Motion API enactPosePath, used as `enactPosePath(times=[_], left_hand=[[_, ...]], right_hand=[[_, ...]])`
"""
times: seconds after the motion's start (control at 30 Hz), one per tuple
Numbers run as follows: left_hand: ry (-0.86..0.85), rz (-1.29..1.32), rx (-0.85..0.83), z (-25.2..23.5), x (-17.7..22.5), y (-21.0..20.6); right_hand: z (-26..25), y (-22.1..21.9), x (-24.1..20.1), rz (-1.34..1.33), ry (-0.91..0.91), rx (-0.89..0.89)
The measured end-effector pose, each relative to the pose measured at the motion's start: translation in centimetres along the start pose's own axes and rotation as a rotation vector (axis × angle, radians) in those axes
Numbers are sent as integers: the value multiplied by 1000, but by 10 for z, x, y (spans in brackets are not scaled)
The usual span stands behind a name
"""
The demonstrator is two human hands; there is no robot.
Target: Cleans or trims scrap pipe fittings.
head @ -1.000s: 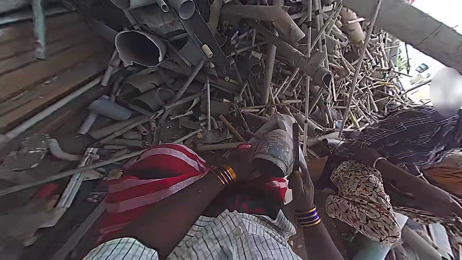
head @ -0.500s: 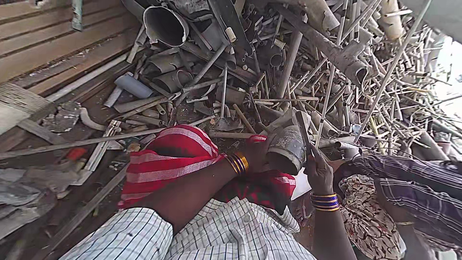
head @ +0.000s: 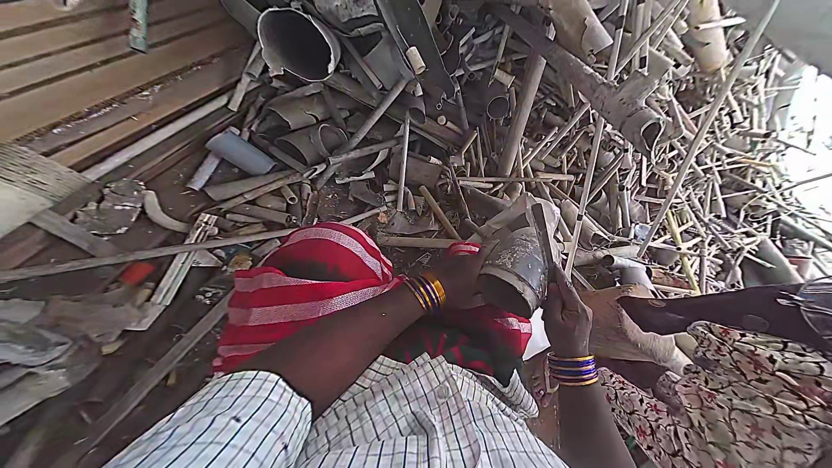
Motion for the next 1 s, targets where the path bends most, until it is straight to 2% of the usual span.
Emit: enactPosePath(times=[0.13, 0.23, 0.37, 0.47, 0.63, 0.73, 0.8, 0.93, 1.0], left_hand=[[12, -10, -6, -1, -1, 1], [-2, 0, 7, -2, 0, -3], [-30, 2, 31, -2, -2, -2], [-7, -9, 27, -1, 2, -2], [23, -5, 2, 3, 6, 4], [36, 6, 6, 2, 9, 2], [16, 17, 27, 1, 7, 0], [7, 14, 32, 2, 6, 1], [-4, 32, 65, 0, 3, -2]], right_hand=[[12, 2, -1, 33, 79, -8], [11, 3, 9, 10, 8, 21], [17, 0, 1, 24, 44, 49], [16, 2, 8, 24, -4, 49], [18, 2, 3, 64, 71, 57], [12, 10, 13, 87, -63, 32], [12, 16, 6, 123, -84, 38], [26, 21, -22, 163, 224, 217], [36, 17, -20, 135, 337, 267]])
Point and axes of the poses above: each hand's wrist, its own z-axis away from the middle knuckle, its own y-axis out of the back of the hand, x = y × z, the point moved 4 cm from there along -z, towards the middle knuckle, and after that the axes turned 10 degrees about -z, right-handed, at the moved point
